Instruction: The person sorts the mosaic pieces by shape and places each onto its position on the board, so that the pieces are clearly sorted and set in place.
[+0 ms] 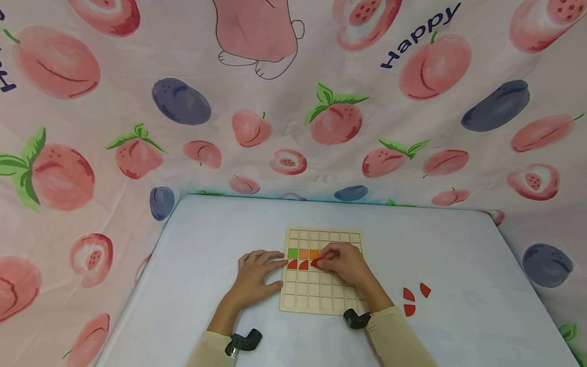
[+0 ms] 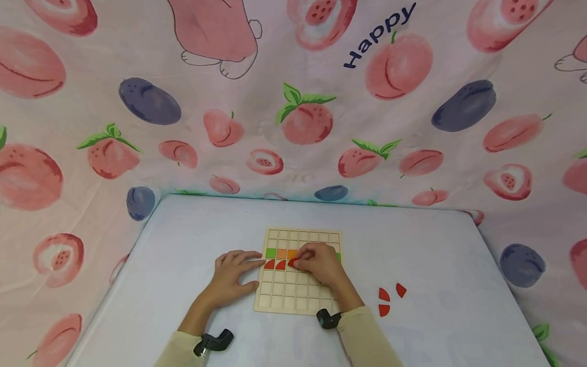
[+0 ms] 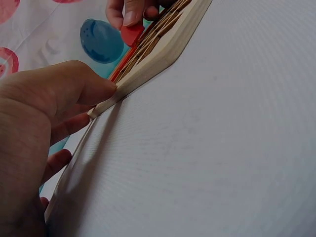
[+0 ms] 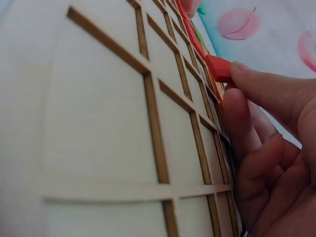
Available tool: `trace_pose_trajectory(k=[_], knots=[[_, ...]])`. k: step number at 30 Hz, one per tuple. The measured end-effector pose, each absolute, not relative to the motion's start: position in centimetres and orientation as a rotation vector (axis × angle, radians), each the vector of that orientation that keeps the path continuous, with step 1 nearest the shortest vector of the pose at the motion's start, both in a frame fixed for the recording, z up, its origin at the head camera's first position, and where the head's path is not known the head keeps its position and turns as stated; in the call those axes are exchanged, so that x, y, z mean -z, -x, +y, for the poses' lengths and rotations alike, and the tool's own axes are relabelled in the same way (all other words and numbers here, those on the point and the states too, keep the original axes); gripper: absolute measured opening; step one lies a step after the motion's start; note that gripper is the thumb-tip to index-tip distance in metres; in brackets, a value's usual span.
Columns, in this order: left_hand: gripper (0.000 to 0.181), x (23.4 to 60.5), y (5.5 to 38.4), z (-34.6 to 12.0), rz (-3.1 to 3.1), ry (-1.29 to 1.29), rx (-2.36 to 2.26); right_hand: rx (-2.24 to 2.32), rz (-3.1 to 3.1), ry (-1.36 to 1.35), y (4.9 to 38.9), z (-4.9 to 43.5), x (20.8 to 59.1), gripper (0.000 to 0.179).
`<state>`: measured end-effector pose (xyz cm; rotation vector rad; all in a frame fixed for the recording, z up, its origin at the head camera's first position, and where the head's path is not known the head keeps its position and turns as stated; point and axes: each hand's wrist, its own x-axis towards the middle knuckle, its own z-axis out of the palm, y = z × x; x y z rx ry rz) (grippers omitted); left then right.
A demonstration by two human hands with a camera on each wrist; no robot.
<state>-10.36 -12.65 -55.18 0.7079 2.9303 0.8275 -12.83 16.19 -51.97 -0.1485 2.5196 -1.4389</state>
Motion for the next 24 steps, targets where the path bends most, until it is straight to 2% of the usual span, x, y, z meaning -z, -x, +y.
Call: trace_pose_trajectory(k=[24], knots=[[0.051, 54.86, 10.21, -12.64, 2.945, -0.741, -0.843, 1.256, 2.664, 0.165, 12.80, 15.35, 51.96, 0.010]])
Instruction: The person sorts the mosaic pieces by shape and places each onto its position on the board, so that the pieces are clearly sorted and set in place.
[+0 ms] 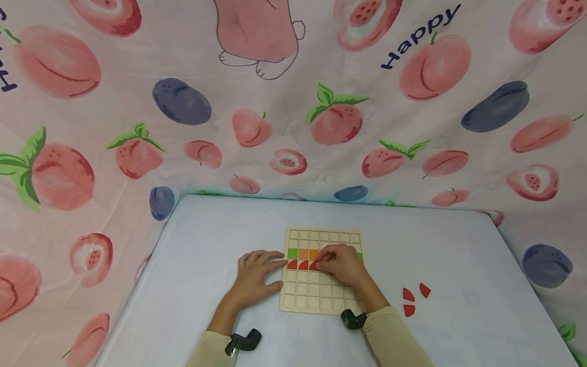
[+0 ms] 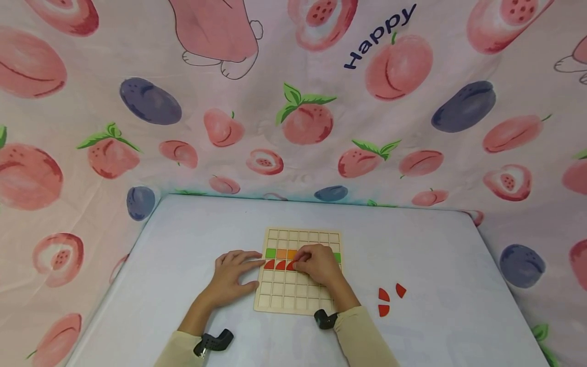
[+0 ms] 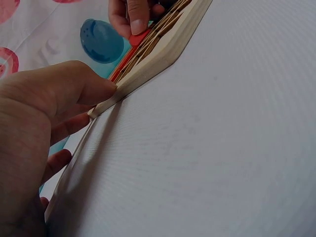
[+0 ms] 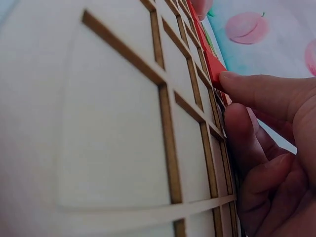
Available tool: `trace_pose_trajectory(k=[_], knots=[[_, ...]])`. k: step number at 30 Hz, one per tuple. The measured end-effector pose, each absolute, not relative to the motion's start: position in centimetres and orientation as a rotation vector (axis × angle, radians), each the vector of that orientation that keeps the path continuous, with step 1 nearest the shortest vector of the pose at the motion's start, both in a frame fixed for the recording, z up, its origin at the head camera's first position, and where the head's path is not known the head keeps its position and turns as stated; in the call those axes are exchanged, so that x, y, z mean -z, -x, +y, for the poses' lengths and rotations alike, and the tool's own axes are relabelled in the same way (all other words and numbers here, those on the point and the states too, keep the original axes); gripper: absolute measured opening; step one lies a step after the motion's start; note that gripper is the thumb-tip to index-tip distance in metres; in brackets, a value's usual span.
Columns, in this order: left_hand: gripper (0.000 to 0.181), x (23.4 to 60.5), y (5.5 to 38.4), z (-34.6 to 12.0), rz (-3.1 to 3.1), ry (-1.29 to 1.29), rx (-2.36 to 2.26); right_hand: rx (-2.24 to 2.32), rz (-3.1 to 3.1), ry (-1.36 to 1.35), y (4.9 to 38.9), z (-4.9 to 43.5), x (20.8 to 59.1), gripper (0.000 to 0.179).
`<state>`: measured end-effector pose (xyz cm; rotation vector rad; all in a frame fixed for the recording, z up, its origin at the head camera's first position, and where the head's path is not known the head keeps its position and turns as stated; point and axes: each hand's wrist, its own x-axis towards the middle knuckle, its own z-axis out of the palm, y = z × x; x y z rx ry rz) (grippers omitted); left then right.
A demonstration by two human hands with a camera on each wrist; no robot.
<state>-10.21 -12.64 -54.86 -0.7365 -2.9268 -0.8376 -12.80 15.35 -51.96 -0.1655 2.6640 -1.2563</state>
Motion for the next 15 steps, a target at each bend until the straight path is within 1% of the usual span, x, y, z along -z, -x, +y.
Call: trace_pose_trajectory(k=[10, 15], knots=[[0.051, 54.79, 10.16, -12.58, -2.931, 0.726, 0.829, 1.205, 2.731, 0.213, 12.61, 15.13, 51.98, 0.010], [0.051, 54.94, 10.19, -12.60, -2.910, 0.732, 0.842, 1.217, 2.713, 0.185, 12.61, 15.22, 51.92, 0.009]])
